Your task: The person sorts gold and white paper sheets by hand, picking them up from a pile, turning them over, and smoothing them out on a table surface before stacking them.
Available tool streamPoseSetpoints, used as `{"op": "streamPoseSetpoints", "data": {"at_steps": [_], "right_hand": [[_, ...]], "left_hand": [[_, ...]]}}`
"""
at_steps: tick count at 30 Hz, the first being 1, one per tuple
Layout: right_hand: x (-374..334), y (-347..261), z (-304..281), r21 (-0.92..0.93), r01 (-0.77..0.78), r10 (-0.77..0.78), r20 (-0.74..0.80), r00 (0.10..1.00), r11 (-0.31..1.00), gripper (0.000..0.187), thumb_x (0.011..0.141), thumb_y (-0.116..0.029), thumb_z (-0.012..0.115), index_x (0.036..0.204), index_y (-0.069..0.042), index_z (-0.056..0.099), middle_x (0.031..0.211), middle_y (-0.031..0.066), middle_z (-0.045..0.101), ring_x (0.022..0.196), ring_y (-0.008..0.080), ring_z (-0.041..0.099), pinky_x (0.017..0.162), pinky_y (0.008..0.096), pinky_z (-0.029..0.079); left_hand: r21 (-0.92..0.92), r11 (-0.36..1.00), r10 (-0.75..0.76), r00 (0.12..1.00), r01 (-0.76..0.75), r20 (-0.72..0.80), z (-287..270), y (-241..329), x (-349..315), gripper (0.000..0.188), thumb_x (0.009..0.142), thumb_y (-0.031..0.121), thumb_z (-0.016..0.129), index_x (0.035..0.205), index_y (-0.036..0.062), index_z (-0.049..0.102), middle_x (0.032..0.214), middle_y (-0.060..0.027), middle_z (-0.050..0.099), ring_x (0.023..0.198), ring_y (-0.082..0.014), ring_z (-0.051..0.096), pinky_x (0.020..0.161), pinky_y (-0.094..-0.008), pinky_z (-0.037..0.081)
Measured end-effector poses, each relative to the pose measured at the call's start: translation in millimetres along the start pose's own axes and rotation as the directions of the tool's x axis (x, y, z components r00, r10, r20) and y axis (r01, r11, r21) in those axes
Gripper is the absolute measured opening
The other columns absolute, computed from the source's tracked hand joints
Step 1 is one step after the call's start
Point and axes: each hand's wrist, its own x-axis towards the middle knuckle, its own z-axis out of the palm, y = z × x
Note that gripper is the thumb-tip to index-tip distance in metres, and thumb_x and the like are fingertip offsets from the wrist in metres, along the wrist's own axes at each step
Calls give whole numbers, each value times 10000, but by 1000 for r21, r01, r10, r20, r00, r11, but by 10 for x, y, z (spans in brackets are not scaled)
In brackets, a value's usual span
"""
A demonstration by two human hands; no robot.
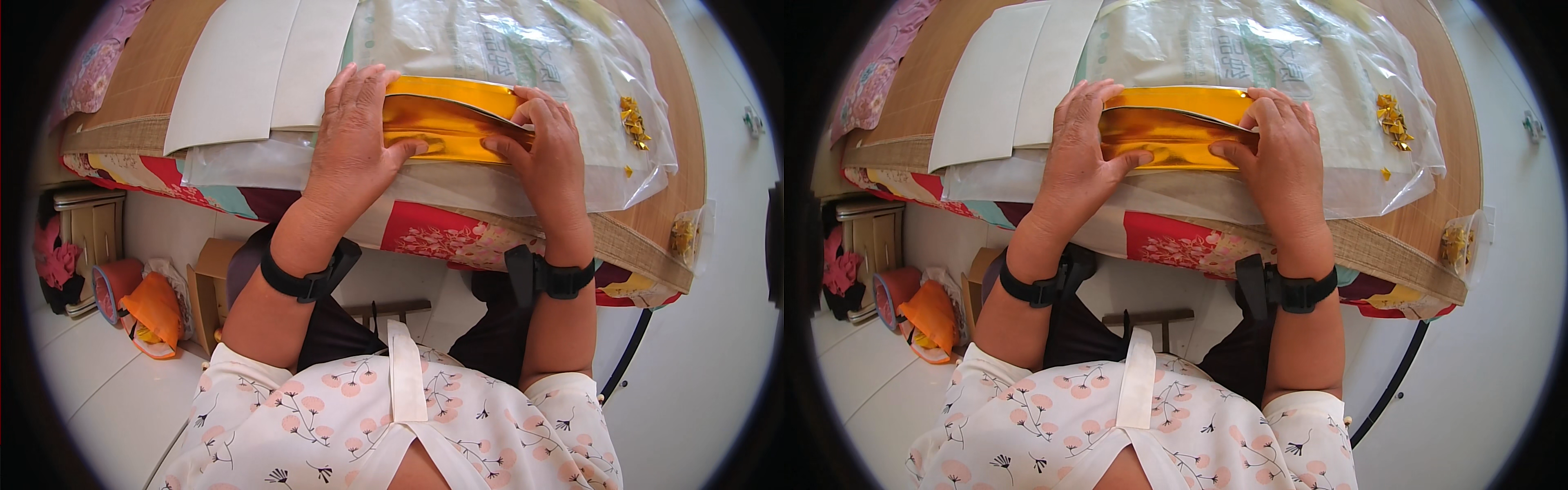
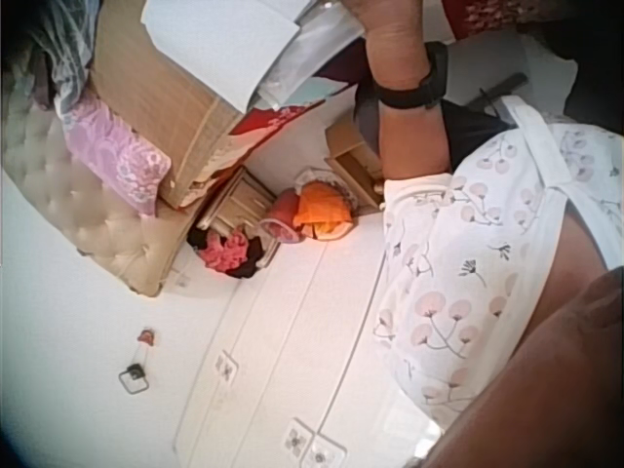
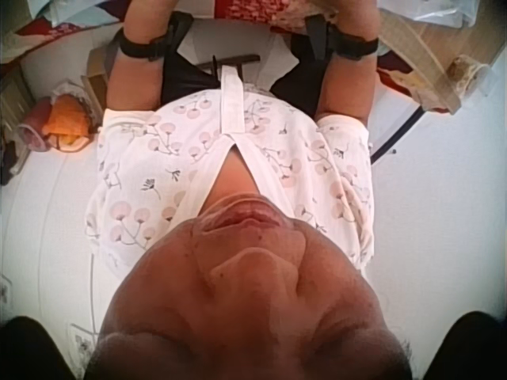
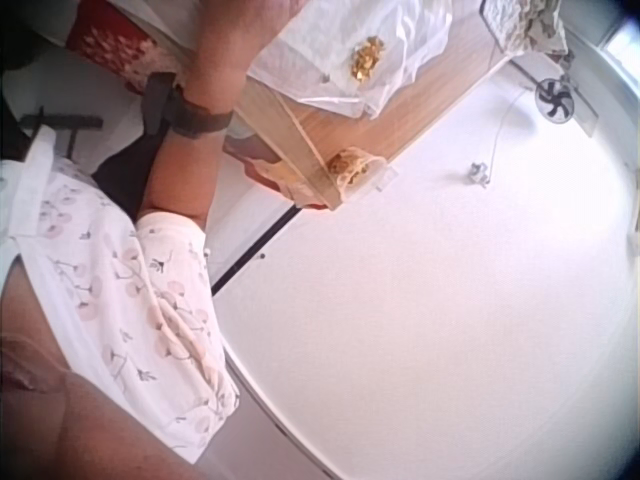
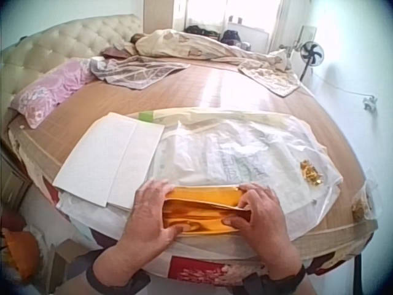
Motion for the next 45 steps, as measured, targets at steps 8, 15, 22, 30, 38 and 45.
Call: {"op": "streamPoseSetpoints", "data": {"at_steps": [8, 15, 22, 30, 38, 45], "right_hand": [[4, -13, -11, -21, 22, -23, -39, 999, 1000, 537, 696, -237, 886, 1113, -58, 598, 1192, 101, 663, 1128, 334, 566, 1037, 417, 448], [13, -111, -45, -68, 13, -20, -102, 995, 998, 558, 680, -258, 893, 1138, -78, 630, 1059, 94, 650, 1071, 321, 589, 1098, 468, 414], [-19, -154, -61, -87, 105, -114, -102, 988, 991, 256, 709, 17, 762, 864, -98, 593, 954, 68, 631, 1015, 294, 607, 1153, 501, 366], [-27, -166, -30, -73, 129, -137, -119, 983, 989, 239, 747, 106, 632, 861, -90, 557, 955, 68, 657, 1011, 293, 624, 1166, 498, 359], [-65, -108, 15, -76, 71, -73, -17, 997, 995, 290, 785, 122, 616, 947, -85, 493, 1201, 88, 687, 1222, 314, 607, 1166, 501, 357], [-9, -81, -47, -6, 56, -56, 52, 997, 998, 345, 758, 76, 718, 947, -80, 475, 1292, 126, 651, 1282, 339, 552, 1157, 481, 368]], "left_hand": [[-1, 1000, -9, 1000, 9, 0, -4, 19, 7, 856, 756, 216, 870, 1471, 74, 422, 1484, -140, 465, 1451, -366, 329, 1221, -440, 287], [-69, 997, -41, 999, 39, -29, 14, 14, -5, 1002, 725, 203, 898, 1537, 90, 323, 1475, -149, 460, 1418, -353, 362, 1213, -429, 302], [-61, 998, -28, 998, 25, -53, 25, 20, 6, 1000, 723, 181, 898, 1535, 96, 321, 1472, -152, 462, 1420, -363, 357, 1203, -452, 306], [-9, 1000, 5, 1000, -6, -29, -23, 12, 20, 515, 732, 192, 894, 1087, 98, 533, 1443, -174, 494, 1433, -410, 346, 1193, -485, 297], [-17, 1000, 20, 999, -21, -29, 0, 1, 8, 477, 726, 177, 894, 1034, 94, 539, 1459, -187, 508, 1432, -419, 351, 1182, -488, 304], [-44, 998, 48, 999, -48, -8, -22, 3, 22, 483, 728, 165, 889, 1041, 92, 528, 1479, -160, 513, 1436, -419, 344, 1183, -482, 304]]}}
